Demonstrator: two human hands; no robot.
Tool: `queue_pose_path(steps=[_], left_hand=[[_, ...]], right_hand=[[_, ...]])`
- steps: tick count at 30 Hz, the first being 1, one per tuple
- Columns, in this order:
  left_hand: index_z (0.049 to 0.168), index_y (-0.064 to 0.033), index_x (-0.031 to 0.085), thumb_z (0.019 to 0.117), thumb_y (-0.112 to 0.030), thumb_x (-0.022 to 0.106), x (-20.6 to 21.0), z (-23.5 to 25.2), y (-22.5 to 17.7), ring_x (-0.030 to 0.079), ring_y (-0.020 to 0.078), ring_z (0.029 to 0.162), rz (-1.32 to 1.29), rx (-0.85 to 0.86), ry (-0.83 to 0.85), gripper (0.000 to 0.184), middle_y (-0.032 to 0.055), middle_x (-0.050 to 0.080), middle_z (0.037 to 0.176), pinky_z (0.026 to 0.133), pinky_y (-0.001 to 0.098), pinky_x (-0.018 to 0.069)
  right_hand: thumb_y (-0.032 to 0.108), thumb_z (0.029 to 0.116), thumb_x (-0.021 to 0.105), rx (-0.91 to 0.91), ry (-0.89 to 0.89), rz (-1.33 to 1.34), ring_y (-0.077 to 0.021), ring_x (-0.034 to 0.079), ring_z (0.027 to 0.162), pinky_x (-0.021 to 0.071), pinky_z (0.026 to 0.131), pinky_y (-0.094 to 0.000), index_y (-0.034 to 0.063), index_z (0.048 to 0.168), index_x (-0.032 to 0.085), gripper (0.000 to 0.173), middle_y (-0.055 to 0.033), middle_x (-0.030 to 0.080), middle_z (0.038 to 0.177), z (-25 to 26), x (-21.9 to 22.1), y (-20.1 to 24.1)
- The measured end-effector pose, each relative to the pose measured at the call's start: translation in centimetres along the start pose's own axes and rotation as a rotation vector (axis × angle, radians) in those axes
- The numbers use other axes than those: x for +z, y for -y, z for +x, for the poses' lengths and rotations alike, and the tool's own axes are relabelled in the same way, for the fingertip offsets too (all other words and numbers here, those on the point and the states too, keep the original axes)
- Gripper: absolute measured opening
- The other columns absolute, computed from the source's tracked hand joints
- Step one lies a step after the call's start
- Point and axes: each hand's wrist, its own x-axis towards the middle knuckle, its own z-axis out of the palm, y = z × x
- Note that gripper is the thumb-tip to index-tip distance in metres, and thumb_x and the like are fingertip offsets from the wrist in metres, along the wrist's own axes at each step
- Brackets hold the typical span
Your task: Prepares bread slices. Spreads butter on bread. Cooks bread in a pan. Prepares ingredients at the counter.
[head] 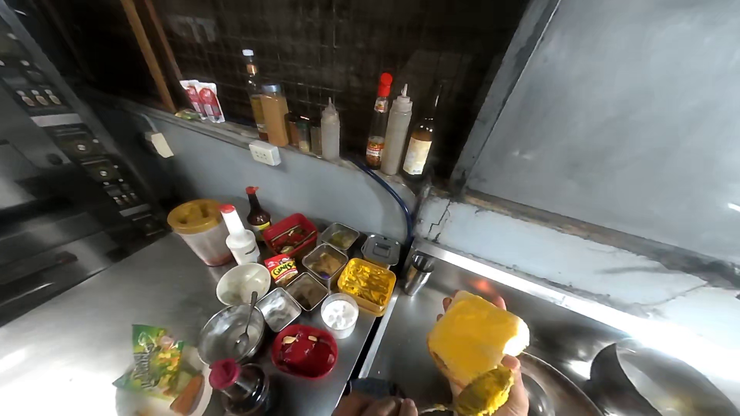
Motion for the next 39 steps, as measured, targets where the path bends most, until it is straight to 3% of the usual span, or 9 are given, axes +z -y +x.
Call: queue_pose_path(steps=[1, 4, 13, 17, 21, 24, 27, 33, 39], left_hand=[[0.110, -0.0067, 0.079, 0.0974, -0.005, 0.060, 0.0, 0.5, 0.1, 0.069, 0.0202, 0.097, 0.000, 0.001, -0.010, 0.023, 0.0096, 0.077, 0.105, 0.089, 0.0333, 0.0546], [0.110, -0.0107, 0.079, 0.0967, -0.005, 0.060, 0.7, 1.8, 1.1, 0.068, 0.0169, 0.098, 0.098, 0.014, -0.040, 0.024, 0.0050, 0.077, 0.107, 0.089, 0.0317, 0.0549], [0.109, -0.0091, 0.080, 0.0962, -0.006, 0.062, 2.1, 1.0, 0.1, 0.068, 0.0194, 0.096, 0.108, 0.054, 0.065, 0.022, 0.0073, 0.077, 0.103, 0.089, 0.0324, 0.0538], [0.108, -0.0070, 0.079, 0.0973, -0.005, 0.060, 2.3, 1.9, -0.1, 0.068, 0.0176, 0.098, -0.016, 0.041, 0.043, 0.022, 0.0082, 0.077, 0.103, 0.091, 0.0310, 0.0531], [0.109, -0.0101, 0.079, 0.0953, -0.004, 0.060, 2.8, 5.4, 2.4, 0.071, 0.0197, 0.098, 0.181, -0.041, 0.095, 0.025, 0.0044, 0.077, 0.103, 0.088, 0.0378, 0.0583], [0.111, -0.0123, 0.078, 0.0933, -0.004, 0.061, 6.0, 10.2, 7.2, 0.072, 0.0328, 0.097, 0.523, -0.287, 0.410, 0.026, 0.0109, 0.076, 0.101, 0.084, 0.0517, 0.0594], [0.126, -0.0092, 0.069, 0.1008, -0.011, 0.053, 11.3, 14.8, 12.2, 0.062, 0.0396, 0.123, 0.702, -0.611, 0.831, 0.030, 0.0183, 0.068, 0.127, 0.100, 0.0597, 0.0507], [0.129, -0.0090, 0.068, 0.0980, -0.011, 0.057, 19.3, 15.2, 20.5, 0.059, 0.0419, 0.126, 0.832, -0.439, 0.983, 0.032, 0.0192, 0.067, 0.129, 0.105, 0.0613, 0.0460], [0.146, -0.0190, 0.060, 0.0979, -0.017, 0.058, 20.3, 10.8, 11.1, 0.058, 0.0373, 0.131, 0.561, -0.289, 0.931, 0.048, 0.0139, 0.064, 0.139, 0.108, 0.0572, 0.0476]], right_hand=[[0.041, 0.0769, 0.086, -0.007, -0.002, -0.015, -0.0170, 0.074, 0.099, 0.0638, 0.083, -0.0414, 0.0199, 0.125, 0.064, 0.057, -0.0039, 0.076, 0.107, -0.1, 0.1, -0.1], [0.042, 0.0813, 0.084, 0.001, 0.126, 0.037, -0.0253, 0.067, 0.118, 0.0581, 0.097, -0.0471, 0.0216, 0.149, 0.049, 0.079, -0.0112, 0.067, 0.131, 0.3, -0.1, -0.4], [0.046, 0.0765, 0.086, -0.002, -0.058, 0.005, -0.0189, 0.072, 0.106, 0.0619, 0.088, -0.0425, 0.0223, 0.137, 0.054, 0.073, -0.0047, 0.073, 0.117, 0.0, -2.4, -0.5], [0.052, 0.0808, 0.081, -0.017, -0.010, -0.084, -0.0270, 0.064, 0.123, 0.0578, 0.097, -0.0480, 0.0187, 0.158, 0.029, 0.099, -0.0130, 0.060, 0.140, 1.2, -2.8, -0.5], [0.053, 0.0798, 0.082, -0.004, -0.112, 0.062, -0.0246, 0.071, 0.109, 0.0603, 0.092, -0.0473, 0.0183, 0.139, 0.056, 0.073, -0.0111, 0.072, 0.121, 0.7, -4.0, -0.3], [0.054, 0.0824, 0.077, 0.037, -0.122, 0.228, -0.0276, 0.071, 0.112, 0.0590, 0.095, -0.0486, 0.0174, 0.125, 0.069, 0.057, -0.0133, 0.073, 0.119, 0.2, -4.8, 0.7], [0.061, 0.0824, 0.073, 0.127, 0.030, 0.471, -0.0396, 0.057, 0.132, 0.0500, 0.107, -0.0540, 0.0150, 0.149, 0.051, 0.084, -0.0233, 0.056, 0.144, 0.1, -6.4, 1.3], [0.071, 0.0768, 0.070, 0.163, 0.106, 0.620, -0.0431, 0.050, 0.138, 0.0474, 0.106, -0.0615, 0.0170, 0.160, 0.035, 0.105, -0.0224, 0.049, 0.152, -2.4, -7.5, 4.0], [0.071, 0.0740, 0.072, 0.124, 0.134, 0.613, -0.0424, 0.050, 0.138, 0.0479, 0.105, -0.0626, 0.0199, 0.160, 0.037, 0.106, -0.0202, 0.049, 0.153, -6.6, -8.5, 8.7]])
